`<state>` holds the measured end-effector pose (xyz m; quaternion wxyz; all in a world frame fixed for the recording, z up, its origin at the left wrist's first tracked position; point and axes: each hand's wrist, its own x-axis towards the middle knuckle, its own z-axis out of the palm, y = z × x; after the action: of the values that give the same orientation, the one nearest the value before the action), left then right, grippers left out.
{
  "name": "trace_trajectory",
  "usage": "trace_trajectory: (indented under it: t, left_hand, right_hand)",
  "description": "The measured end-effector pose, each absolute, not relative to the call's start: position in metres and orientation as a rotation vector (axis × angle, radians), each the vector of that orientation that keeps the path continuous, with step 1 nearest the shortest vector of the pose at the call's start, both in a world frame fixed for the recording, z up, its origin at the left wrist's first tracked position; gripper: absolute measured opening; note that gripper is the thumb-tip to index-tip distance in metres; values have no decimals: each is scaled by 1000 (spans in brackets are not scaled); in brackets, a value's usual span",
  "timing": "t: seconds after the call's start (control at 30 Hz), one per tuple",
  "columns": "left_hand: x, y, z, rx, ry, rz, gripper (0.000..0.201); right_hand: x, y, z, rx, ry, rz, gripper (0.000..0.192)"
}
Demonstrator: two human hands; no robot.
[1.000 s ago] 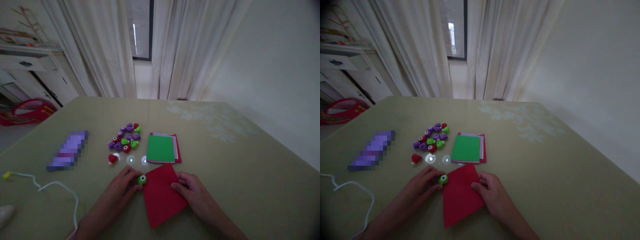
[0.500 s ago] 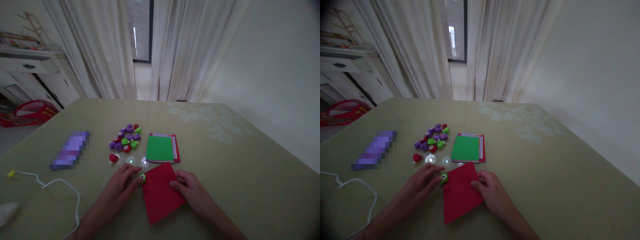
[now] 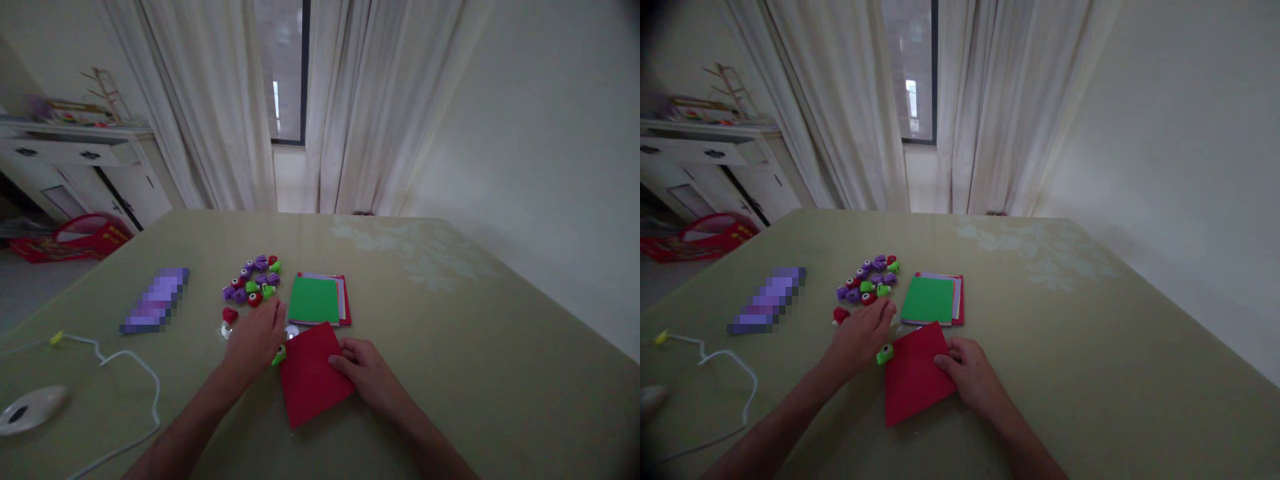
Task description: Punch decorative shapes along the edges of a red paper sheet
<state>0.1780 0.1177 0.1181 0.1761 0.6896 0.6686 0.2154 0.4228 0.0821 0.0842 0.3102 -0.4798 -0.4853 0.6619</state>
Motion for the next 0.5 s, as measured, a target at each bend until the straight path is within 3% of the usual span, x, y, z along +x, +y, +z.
trace_trajectory:
  t: [0.5]
  left_hand:
    - [161,103,98,1905,1784,534,31]
  right_hand:
    - [422,83,81,-1262,-1321,1700,30]
